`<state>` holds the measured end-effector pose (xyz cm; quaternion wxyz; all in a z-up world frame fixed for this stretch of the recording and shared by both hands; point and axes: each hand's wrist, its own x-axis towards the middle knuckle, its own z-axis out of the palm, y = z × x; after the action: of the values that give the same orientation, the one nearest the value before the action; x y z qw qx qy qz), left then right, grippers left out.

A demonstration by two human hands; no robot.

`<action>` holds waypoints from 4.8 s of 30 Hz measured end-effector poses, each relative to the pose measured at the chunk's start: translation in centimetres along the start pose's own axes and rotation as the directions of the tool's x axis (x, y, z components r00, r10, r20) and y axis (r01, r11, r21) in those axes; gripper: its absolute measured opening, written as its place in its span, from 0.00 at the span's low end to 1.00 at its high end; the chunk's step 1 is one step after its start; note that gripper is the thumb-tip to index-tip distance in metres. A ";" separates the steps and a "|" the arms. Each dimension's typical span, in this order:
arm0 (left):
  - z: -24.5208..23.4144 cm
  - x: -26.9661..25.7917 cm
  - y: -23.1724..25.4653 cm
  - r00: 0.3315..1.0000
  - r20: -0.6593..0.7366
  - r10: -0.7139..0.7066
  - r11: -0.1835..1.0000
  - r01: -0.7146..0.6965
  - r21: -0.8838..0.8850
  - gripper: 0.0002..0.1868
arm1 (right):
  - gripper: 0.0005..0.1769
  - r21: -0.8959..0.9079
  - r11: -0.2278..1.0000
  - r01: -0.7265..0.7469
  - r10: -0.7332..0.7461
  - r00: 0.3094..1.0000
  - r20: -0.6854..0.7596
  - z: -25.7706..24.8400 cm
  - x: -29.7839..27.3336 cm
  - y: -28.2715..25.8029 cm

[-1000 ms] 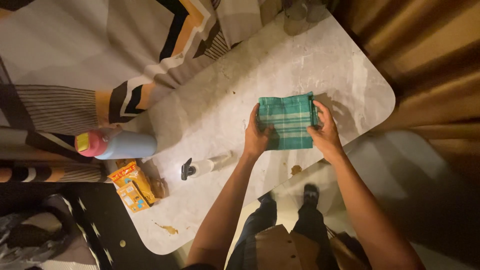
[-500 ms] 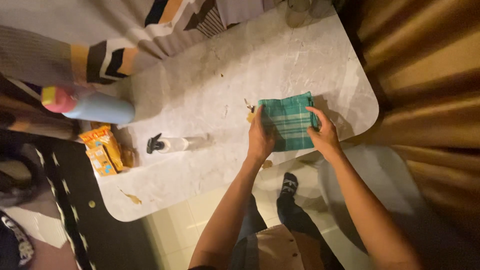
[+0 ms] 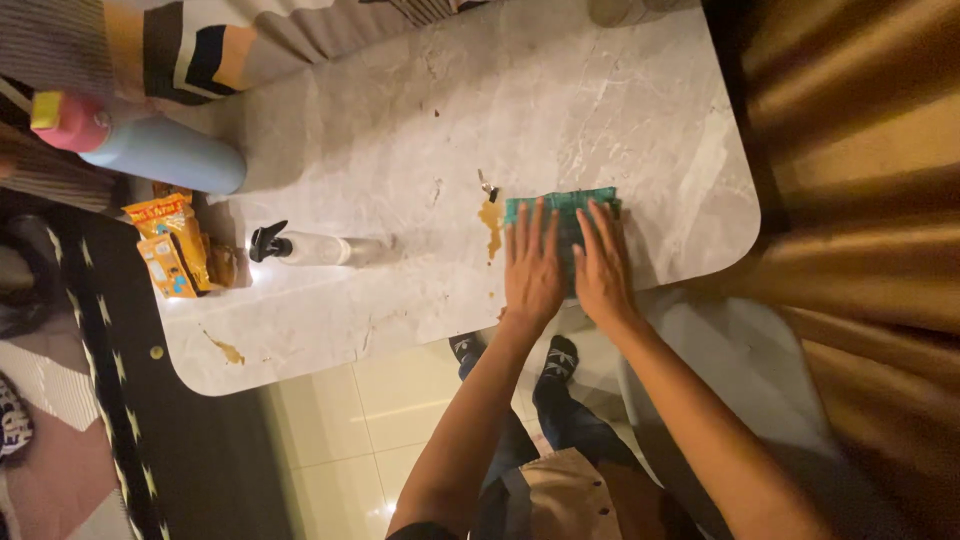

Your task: The recorder uses a spray bottle and a cloth to wipe down a marble table surface.

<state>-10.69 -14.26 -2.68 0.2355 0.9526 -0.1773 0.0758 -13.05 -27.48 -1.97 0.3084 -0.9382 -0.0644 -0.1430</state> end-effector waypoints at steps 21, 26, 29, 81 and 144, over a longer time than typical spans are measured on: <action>3.8 -0.6 1.3 0.990 0.131 -0.053 0.997 0.046 0.056 0.33 | 0.35 -0.207 0.977 -0.056 0.100 0.972 0.210 0.8 -0.1 2.2; 3.6 -1.4 1.2 0.981 0.194 -0.018 0.999 0.012 0.031 0.33 | 0.35 -0.255 0.961 -0.103 0.156 0.969 0.194 1.2 -1.7 2.0; 3.5 -2.2 0.8 0.981 0.193 0.010 0.999 -0.018 0.041 0.33 | 0.35 -0.256 0.958 -0.132 0.181 0.967 0.178 1.7 -2.5 1.4; -0.7 -7.8 -6.1 0.975 0.205 -0.083 0.988 0.054 0.143 0.36 | 0.36 -0.226 0.974 0.030 0.017 0.979 0.205 7.3 -3.8 -5.7; -0.1 -5.3 -3.1 0.881 -0.181 -0.437 0.879 0.461 0.119 0.44 | 0.38 0.002 0.842 0.540 -0.477 0.742 0.472 8.1 4.3 -2.3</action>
<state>-14.43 -10.06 -5.12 0.1828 0.9749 0.0734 0.1035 -7.57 -20.70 -5.58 0.1698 -0.9098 -0.3786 -0.0024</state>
